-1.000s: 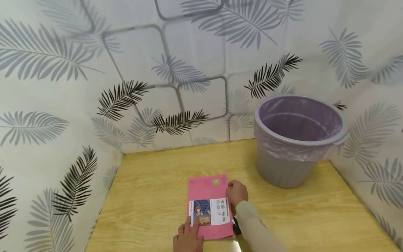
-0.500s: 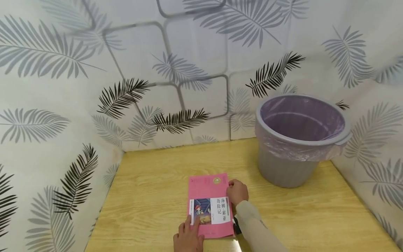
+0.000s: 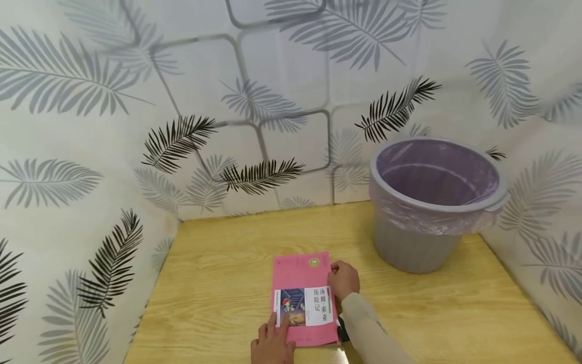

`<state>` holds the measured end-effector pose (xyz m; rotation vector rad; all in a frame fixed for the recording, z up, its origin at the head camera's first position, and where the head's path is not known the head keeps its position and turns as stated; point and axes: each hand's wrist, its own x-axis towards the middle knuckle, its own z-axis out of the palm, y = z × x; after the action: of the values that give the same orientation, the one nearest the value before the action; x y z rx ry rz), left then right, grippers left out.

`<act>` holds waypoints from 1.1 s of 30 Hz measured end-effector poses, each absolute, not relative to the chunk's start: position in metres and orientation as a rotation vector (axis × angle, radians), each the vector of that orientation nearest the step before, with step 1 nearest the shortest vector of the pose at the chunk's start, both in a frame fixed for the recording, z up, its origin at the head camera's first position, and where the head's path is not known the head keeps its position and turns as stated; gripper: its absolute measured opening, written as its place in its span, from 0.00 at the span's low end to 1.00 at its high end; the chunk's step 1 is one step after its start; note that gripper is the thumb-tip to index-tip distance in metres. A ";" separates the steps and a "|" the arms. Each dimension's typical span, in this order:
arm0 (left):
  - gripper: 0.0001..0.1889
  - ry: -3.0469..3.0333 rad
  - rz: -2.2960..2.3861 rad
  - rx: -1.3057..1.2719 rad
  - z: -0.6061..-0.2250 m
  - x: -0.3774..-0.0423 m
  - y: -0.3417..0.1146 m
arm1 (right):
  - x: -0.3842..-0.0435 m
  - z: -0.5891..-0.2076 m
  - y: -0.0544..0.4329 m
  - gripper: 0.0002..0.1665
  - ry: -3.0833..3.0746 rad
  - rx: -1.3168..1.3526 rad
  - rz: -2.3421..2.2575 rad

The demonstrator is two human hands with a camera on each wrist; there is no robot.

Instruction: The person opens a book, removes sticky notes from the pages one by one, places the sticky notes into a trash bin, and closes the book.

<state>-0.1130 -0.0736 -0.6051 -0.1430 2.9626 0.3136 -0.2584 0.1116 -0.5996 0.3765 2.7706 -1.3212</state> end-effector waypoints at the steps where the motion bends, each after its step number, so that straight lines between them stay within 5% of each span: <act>1: 0.32 2.969 0.307 -0.142 -0.605 -0.112 -0.073 | -0.258 -0.599 0.112 0.18 2.775 0.372 -1.326; 33: 0.32 2.921 0.340 -0.148 -0.600 -0.113 -0.076 | -0.210 -0.566 0.107 0.21 2.591 0.163 -1.615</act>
<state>-0.1130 -0.0757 -0.6000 -0.1482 2.9208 0.3396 -0.2097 0.1067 -0.5661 0.1632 2.5913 -1.6150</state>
